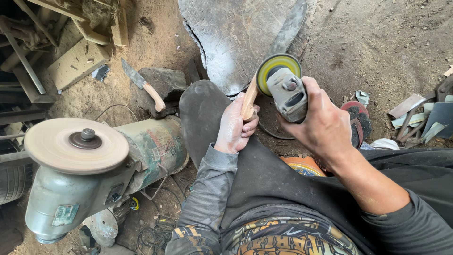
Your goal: The person shapes and smooths a wooden knife handle using a bench grinder and an angle grinder. They rotate the handle against the grinding wheels to refine its contours and finish the surface.
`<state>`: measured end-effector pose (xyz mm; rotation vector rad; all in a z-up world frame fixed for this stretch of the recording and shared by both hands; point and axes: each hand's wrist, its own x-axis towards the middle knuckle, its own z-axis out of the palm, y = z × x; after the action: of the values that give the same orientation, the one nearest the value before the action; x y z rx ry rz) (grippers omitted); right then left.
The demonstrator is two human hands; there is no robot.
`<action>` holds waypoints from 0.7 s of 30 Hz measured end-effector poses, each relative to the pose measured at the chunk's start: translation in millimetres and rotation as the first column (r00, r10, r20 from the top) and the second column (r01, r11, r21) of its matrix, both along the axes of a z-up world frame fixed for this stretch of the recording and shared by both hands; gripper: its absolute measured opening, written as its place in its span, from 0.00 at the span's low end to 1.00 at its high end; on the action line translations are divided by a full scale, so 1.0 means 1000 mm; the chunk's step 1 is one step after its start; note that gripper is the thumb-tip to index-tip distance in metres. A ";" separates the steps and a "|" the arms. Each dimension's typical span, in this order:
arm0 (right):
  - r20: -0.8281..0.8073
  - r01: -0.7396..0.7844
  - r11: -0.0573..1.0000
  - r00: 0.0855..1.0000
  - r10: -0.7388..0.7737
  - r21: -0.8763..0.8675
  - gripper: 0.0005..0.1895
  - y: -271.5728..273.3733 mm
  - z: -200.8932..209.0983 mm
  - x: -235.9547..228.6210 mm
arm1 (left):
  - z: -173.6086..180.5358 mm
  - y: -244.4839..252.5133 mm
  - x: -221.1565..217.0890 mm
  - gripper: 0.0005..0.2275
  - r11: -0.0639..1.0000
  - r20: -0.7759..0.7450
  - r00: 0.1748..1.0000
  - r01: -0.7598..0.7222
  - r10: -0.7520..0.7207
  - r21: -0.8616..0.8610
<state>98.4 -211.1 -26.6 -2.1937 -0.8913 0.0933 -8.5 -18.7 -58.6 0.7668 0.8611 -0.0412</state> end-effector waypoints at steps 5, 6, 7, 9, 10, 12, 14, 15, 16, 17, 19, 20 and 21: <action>-0.019 -0.070 0.994 0.997 0.072 0.078 0.47 -0.002 0.003 -0.010 | -0.005 -0.004 0.001 0.16 0.999 0.080 0.997 -0.010 0.007 0.032; -0.016 -0.082 0.992 0.996 0.084 0.094 0.47 -0.001 0.003 -0.012 | -0.007 -0.004 0.000 0.16 0.999 0.070 0.997 -0.019 0.016 0.045; -0.038 -0.075 0.995 0.996 0.078 0.071 0.47 0.000 0.003 -0.012 | -0.008 -0.004 -0.001 0.16 0.998 0.061 0.998 -0.028 0.025 0.058; -0.082 -0.061 0.998 0.995 0.062 0.021 0.46 0.001 0.002 -0.010 | -0.009 -0.005 -0.002 0.16 0.996 0.036 0.999 -0.032 0.029 0.081; -0.084 -0.047 0.999 0.995 0.047 -0.002 0.46 0.001 0.001 -0.008 | -0.008 -0.005 -0.001 0.16 0.995 0.023 0.999 -0.029 0.027 0.092; -0.086 -0.021 0.999 0.996 0.017 -0.045 0.46 0.000 0.002 -0.003 | -0.006 -0.005 0.000 0.16 0.991 0.011 1.000 -0.021 0.020 0.131; -0.088 -0.006 1.000 0.996 0.004 -0.027 0.46 -0.001 0.003 -0.002 | -0.005 -0.008 0.002 0.16 0.982 0.010 1.000 -0.015 0.014 0.187; -0.089 0.001 1.000 0.996 -0.003 -0.018 0.46 -0.001 0.004 -0.002 | -0.004 -0.008 0.003 0.17 0.981 0.004 1.000 -0.022 0.022 0.192; -0.099 -0.006 1.000 0.995 0.005 -0.013 0.47 -0.002 0.004 -0.003 | -0.003 -0.009 0.003 0.17 0.980 -0.005 1.000 -0.027 0.028 0.195; -0.110 -0.014 1.000 0.994 0.013 -0.009 0.47 -0.003 0.005 -0.006 | -0.003 -0.011 0.004 0.18 0.979 -0.013 0.999 -0.032 0.035 0.199; -0.135 -0.028 1.000 0.991 0.026 -0.012 0.47 -0.001 0.004 -0.008 | -0.002 -0.012 0.004 0.18 0.978 -0.011 0.999 -0.046 0.049 0.203; -0.151 -0.034 0.999 0.988 0.030 -0.019 0.48 0.000 0.004 -0.009 | -0.002 -0.012 0.004 0.18 0.977 -0.012 0.998 -0.051 0.055 0.206; -0.167 -0.039 0.999 0.985 0.034 -0.027 0.48 0.001 0.002 -0.009 | -0.001 -0.012 0.003 0.18 0.976 -0.004 0.999 -0.045 0.047 0.212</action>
<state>89.6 -210.0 -24.3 -2.1617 -0.8413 0.3054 -5.0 -30.8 -60.0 0.9461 0.9010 0.0901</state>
